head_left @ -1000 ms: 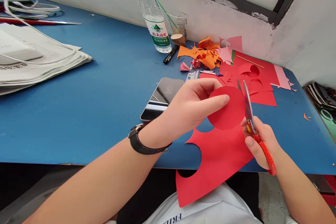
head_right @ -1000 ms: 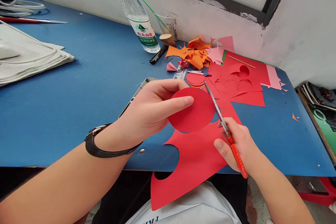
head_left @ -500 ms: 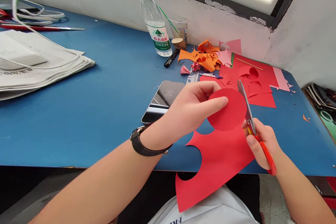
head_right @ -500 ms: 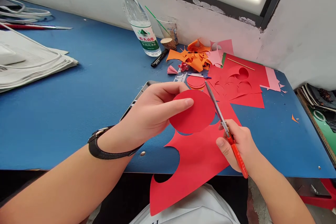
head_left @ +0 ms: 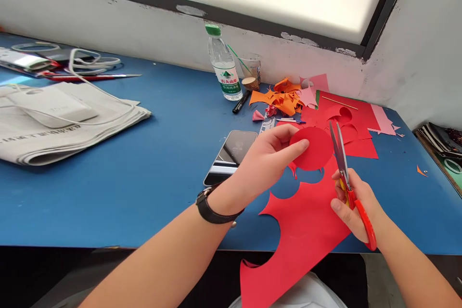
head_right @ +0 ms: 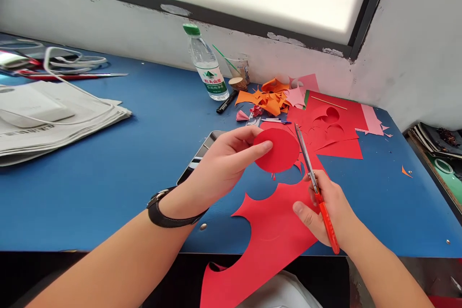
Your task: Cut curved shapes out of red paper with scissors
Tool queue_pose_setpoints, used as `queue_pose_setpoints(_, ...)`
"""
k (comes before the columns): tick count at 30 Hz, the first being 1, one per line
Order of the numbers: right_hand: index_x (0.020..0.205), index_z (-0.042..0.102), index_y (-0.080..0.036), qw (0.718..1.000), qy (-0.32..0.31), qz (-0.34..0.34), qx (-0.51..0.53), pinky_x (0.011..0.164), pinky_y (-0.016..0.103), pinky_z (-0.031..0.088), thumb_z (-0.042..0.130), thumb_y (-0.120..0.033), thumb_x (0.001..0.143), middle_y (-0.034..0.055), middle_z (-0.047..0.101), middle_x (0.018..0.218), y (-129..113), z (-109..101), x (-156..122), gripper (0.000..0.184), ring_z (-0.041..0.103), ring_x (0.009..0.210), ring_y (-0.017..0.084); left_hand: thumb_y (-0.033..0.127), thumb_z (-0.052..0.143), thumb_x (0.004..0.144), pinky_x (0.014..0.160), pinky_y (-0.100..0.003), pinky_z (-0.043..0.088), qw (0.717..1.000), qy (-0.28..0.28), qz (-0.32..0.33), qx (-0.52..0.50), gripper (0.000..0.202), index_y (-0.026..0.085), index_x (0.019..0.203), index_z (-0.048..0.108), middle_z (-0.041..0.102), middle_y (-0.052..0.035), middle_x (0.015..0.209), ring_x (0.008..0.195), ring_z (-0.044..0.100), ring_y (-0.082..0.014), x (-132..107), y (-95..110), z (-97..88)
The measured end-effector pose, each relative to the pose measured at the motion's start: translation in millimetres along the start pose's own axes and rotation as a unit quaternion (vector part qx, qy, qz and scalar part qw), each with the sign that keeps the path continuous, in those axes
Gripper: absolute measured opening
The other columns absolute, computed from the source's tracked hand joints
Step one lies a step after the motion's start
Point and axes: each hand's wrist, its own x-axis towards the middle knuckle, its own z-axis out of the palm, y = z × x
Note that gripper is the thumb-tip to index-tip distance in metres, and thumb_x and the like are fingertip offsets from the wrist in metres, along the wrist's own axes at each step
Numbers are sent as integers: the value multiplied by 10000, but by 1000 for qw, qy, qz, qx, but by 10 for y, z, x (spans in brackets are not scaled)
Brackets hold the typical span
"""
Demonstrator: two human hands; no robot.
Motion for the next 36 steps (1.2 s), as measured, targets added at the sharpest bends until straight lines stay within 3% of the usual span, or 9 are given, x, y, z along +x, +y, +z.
queue_pose_setpoints(3, 1225, 626, -280, 998, 55, 12, -33, 621, 309, 493, 734, -657, 1009, -42, 568, 833, 12, 25, 46, 447, 553, 685, 183, 421, 892, 903, 824, -316, 624, 999, 12, 2, 49, 244, 216, 991, 792, 800, -41, 978, 897, 748, -209, 89, -116, -41)
queue_pose_setpoints(5, 1204, 620, -278, 995, 86, 36, -42, 604, 306, 500, 732, -671, 999, -53, 569, 800, 10, 19, 99, 456, 552, 644, 178, 371, 873, 889, 871, -333, 634, 991, 64, 22, 112, 276, 232, 1108, 781, 821, -53, 1047, 960, 775, -230, 173, -236, -78)
queue_pose_setpoints(8, 1151, 617, -273, 986, 127, 76, -73, 561, 316, 469, 702, -735, 971, -68, 551, 726, 16, -17, 195, 502, 535, 573, 186, 278, 838, 883, 846, -346, 638, 979, 87, 9, 187, 454, 251, 1328, 752, 835, -55, 1036, 938, 796, -250, 303, -426, -137)
queue_pose_setpoints(10, 1131, 613, -274, 983, 145, 84, -79, 564, 324, 465, 673, -749, 975, -59, 577, 723, 37, -41, 252, 504, 555, 575, 198, 222, 831, 883, 840, -339, 633, 973, 91, -10, 212, 482, 252, 1358, 750, 836, -48, 1032, 926, 793, -247, 381, -529, -181)
queue_pose_setpoints(14, 1112, 594, -273, 985, 141, 69, -70, 559, 325, 453, 632, -755, 997, -69, 559, 689, 86, -47, 318, 497, 560, 561, 206, 194, 841, 949, 878, -386, 650, 956, 112, -66, 262, 437, 199, 1373, 734, 814, -59, 1009, 920, 769, -246, 526, -669, -300)
queue_pose_setpoints(18, 1096, 594, -271, 988, 132, 51, -65, 557, 323, 421, 620, -753, 995, -86, 515, 648, 96, -12, 346, 494, 508, 537, 197, 394, 766, 1100, 1028, -517, 683, 946, 148, -128, 258, 413, 189, 1452, 699, 729, -138, 1453, 1217, 764, -296, 688, -765, -434)
queue_pose_setpoints(24, 1074, 609, -267, 991, 120, 30, -52, 571, 328, 394, 648, -775, 966, -92, 489, 612, 89, 28, 358, 521, 455, 526, 190, 405, 778, 1092, 1044, -532, 678, 944, 182, -184, 205, 443, 174, 1462, 696, 719, -149, 1470, 1249, 755, -311, 856, -855, -563)
queue_pose_setpoints(30, 1081, 605, -270, 992, 120, 26, -43, 596, 334, 411, 650, -791, 974, -89, 502, 623, 118, 46, 353, 533, 469, 539, 191, 404, 783, 1089, 1045, -528, 677, 943, 155, -183, 229, 446, 166, 1456, 699, 720, -156, 1467, 1248, 755, -312, 897, -920, -681)
queue_pose_setpoints(36, 1092, 614, -271, 993, 101, 18, -51, 593, 333, 416, 646, -787, 982, -81, 530, 635, 103, 52, 336, 528, 503, 550, 195, 405, 772, 1096, 1045, -531, 678, 919, 153, -147, 333, 433, 183, 1461, 698, 719, -145, 1473, 1248, 754, -309, 958, -1046, -759)
